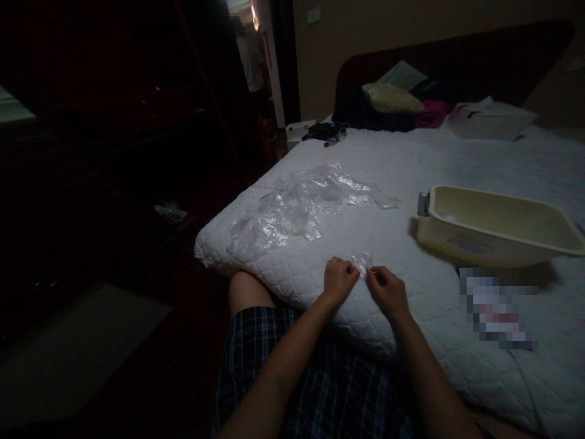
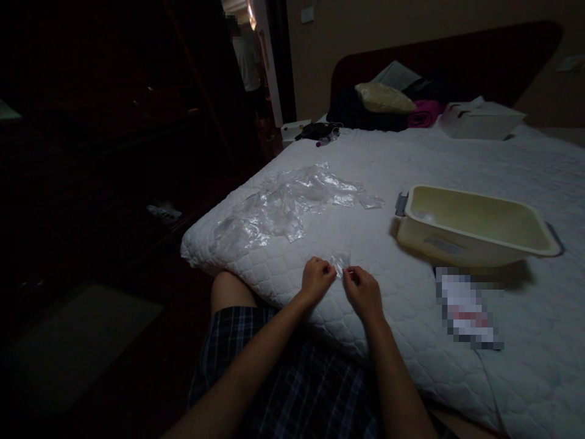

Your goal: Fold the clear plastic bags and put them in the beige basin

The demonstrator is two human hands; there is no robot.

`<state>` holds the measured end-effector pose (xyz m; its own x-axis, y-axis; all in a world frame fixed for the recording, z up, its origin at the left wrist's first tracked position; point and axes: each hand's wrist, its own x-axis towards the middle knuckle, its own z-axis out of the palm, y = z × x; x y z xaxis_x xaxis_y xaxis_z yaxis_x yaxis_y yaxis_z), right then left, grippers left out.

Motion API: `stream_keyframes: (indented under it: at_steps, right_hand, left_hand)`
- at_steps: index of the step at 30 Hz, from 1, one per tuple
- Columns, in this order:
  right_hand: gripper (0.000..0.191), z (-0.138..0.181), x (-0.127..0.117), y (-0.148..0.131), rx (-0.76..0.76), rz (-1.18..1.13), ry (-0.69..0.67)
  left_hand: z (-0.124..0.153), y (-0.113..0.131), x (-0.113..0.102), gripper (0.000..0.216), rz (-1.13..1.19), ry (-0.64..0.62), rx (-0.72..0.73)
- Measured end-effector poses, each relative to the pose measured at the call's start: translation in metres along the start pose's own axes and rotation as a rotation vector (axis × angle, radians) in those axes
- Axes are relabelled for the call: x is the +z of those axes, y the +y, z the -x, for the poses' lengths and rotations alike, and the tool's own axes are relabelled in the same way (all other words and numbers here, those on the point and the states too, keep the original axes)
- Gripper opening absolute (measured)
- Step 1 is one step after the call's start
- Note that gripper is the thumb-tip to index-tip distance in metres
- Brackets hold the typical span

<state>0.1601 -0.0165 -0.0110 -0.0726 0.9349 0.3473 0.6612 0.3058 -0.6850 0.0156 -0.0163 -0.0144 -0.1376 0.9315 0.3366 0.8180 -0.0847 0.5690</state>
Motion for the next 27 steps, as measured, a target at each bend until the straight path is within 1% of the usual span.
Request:
stream_keyframes:
  at_steps: [3,7,16,21,27]
  right_hand:
    - [0.026,-0.0003,0.0014,0.0017,-0.028,0.023,-0.002]
    - [0.028,-0.0013,0.0035,0.0051,-0.049,0.035,-0.017]
    - [0.030,-0.0002,0.0012,0.0022,0.001,-0.001,-0.033]
    - [0.034,-0.0016,0.0018,0.0049,-0.017,0.015,-0.036]
    - [0.036,-0.0020,0.0020,0.0055,-0.060,0.035,-0.032]
  left_hand:
    - [-0.0001,-0.0003,0.0001,0.013,-0.011,0.005,-0.011]
    - [0.0001,-0.0005,-0.0008,0.014,0.002,-0.005,0.009]
    - [0.0016,0.0018,-0.0032,0.019,0.033,0.004,-0.003]
    - [0.0020,0.0020,-0.0058,0.007,0.048,-0.007,-0.020]
    - [0.0017,0.0022,-0.0087,0.009,-0.010,-0.048,0.032]
